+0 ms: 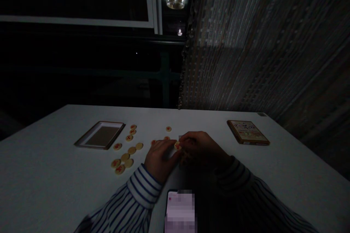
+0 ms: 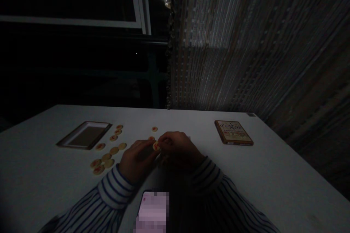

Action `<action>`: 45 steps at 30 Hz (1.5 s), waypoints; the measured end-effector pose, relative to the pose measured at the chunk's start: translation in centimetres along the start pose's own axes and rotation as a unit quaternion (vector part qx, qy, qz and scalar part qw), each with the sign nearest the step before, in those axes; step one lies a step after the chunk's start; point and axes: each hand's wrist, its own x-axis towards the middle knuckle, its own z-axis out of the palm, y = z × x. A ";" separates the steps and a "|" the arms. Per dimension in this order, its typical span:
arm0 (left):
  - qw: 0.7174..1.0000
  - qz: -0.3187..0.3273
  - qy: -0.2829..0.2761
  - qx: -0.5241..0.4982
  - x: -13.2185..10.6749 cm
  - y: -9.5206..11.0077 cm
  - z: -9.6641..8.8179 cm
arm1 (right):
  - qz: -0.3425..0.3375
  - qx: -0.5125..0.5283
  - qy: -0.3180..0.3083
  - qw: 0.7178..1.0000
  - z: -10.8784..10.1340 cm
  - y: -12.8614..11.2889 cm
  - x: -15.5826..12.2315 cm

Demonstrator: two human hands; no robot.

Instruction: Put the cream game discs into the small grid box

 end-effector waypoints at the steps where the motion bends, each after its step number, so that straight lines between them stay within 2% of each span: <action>1: 0.999 -0.028 -0.006 -0.031 0.0 0.1 0.0 | 0.003 -0.003 -0.002 1.000 -0.1 0.0 0.0; 4: 0.982 -0.123 -0.025 -0.139 0.0 0.6 -0.1 | 0.006 -0.005 0.003 1.000 -0.2 0.1 0.0; 8: 0.941 -0.240 -0.026 -0.237 0.4 1.1 -0.3 | 0.005 0.009 -0.004 1.000 -0.2 -0.2 -0.1; 15: 0.878 -0.337 -0.025 -0.339 0.4 0.7 -0.1 | 0.000 -0.015 -0.021 1.000 -0.3 -0.5 -0.1; 19: 0.857 -0.358 -0.047 -0.367 0.4 0.6 -0.1 | -0.012 -0.015 -0.025 1.000 -0.2 -0.1 0.0; 24: 0.854 -0.366 -0.048 -0.366 0.4 0.7 -0.2 | -0.009 -0.005 -0.025 1.000 -0.1 0.0 0.0; 31: 0.840 -0.385 -0.011 -0.383 0.6 0.9 -0.3 | -0.002 -0.018 0.004 1.000 -0.3 -0.3 -0.1; 34: 0.838 -0.395 -0.003 -0.376 0.5 0.6 -0.2 | -0.006 -0.019 -0.003 1.000 -0.3 -0.3 0.0; 40: 0.808 -0.429 -0.004 -0.404 0.4 0.2 0.1 | 0.003 -0.026 -0.015 1.000 -0.2 -0.4 0.0; 45: 0.798 -0.434 -0.003 -0.418 0.3 0.4 0.2 | 0.006 -0.010 -0.020 1.000 0.0 -0.2 0.1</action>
